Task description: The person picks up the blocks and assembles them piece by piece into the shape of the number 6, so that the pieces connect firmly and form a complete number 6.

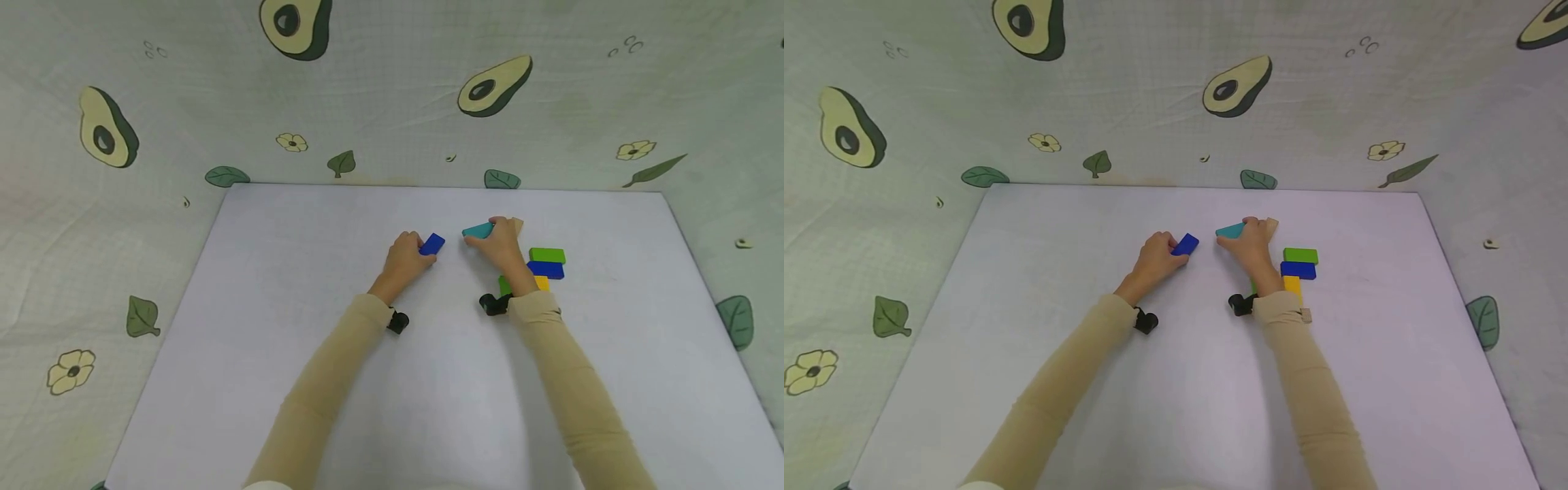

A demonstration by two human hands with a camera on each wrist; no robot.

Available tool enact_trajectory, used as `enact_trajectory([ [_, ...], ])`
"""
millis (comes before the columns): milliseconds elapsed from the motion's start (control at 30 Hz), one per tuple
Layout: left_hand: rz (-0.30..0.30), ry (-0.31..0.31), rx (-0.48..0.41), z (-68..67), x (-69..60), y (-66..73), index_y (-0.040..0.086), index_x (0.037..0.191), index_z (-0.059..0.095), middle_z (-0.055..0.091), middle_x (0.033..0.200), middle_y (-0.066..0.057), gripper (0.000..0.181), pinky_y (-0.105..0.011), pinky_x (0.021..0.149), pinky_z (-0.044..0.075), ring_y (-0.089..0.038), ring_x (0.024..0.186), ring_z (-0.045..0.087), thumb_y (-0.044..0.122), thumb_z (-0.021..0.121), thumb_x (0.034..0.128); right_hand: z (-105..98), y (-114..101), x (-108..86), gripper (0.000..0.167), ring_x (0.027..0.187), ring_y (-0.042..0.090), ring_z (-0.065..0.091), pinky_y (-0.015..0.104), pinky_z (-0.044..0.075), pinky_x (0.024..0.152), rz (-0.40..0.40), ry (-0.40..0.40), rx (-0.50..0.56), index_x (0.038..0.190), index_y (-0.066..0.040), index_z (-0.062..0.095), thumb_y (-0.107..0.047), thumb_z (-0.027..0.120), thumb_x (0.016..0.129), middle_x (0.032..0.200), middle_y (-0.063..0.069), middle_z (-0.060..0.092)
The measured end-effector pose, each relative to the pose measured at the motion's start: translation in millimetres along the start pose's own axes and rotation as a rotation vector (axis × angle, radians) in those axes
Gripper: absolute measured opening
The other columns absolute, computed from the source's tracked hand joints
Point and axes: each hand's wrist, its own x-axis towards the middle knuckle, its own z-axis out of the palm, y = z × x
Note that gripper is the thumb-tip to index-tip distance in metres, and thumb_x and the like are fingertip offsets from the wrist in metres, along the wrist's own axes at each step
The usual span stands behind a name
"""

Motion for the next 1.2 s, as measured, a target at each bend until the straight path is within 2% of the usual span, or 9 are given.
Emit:
enact_trajectory([
  [233,-0.041,-0.001,-0.018,-12.0,-4.2,-15.4,0.005,0.107,0.055,0.053,0.102,-0.008,0.037,-0.032,0.082,0.049,-0.02,0.09,0.054,0.029,0.068,0.083,23.0,-3.3,6.8,0.078,0.119,0.038,0.039,0.049,0.038,0.101,0.014,-0.017,-0.013,0.139,0.004,0.027,-0.036,0.064,0.084,0.136,0.027,0.029],
  [500,-0.079,0.01,-0.027,-21.8,-11.3,-30.8,0.003,0.108,0.054,0.054,0.105,-0.01,0.037,-0.035,0.085,0.048,-0.022,0.094,0.054,0.028,0.067,0.0839,45.5,-13.2,12.8,0.076,0.12,0.037,0.039,0.047,0.037,0.102,-0.017,-0.032,0.016,0.137,0.006,0.027,-0.031,0.066,0.083,0.135,0.027,0.028],
  [733,-0.108,0.006,-0.022,-28.9,-14.5,-37.5,0.002,0.107,0.054,0.054,0.104,-0.012,0.036,-0.036,0.084,0.047,-0.023,0.093,0.053,0.027,0.067,0.084,55.4,-22.9,18.8,0.075,0.122,0.037,0.039,0.045,0.033,0.105,-0.047,-0.031,0.044,0.137,0.006,0.03,-0.025,0.07,0.082,0.135,0.028,0.029],
  [933,-0.144,-0.015,-0.035,-33.2,-15.3,-41.0,0.001,0.105,0.054,0.054,0.103,-0.013,0.036,-0.036,0.083,0.046,-0.024,0.091,0.052,0.027,0.067,0.0841,60.7,-30.7,22.2,0.071,0.123,0.036,0.039,0.044,0.033,0.105,-0.011,-0.021,0.07,0.138,0.0,0.034,-0.023,0.071,0.082,0.134,0.028,0.03],
  [1100,-0.185,-0.017,-0.102,-36.4,-13.7,-46.4,0.002,0.104,0.056,0.058,0.1,-0.012,0.038,-0.033,0.079,0.046,-0.022,0.089,0.054,0.028,0.071,0.0813,66.7,-38.3,24.4,0.063,0.121,0.035,0.041,0.041,0.04,0.101,0.032,0.003,0.136,0.138,-0.004,0.04,-0.017,0.069,0.084,0.133,0.028,0.03],
  [1200,-0.194,-0.011,-0.133,-38.5,-12.8,-50.0,0.002,0.102,0.057,0.061,0.098,-0.011,0.038,-0.032,0.078,0.045,-0.021,0.087,0.055,0.028,0.073,0.0795,70.8,-44.0,25.6,0.057,0.12,0.035,0.042,0.038,0.045,0.095,0.032,0.013,0.178,0.137,-0.003,0.044,-0.01,0.066,0.085,0.133,0.029,0.031],
])
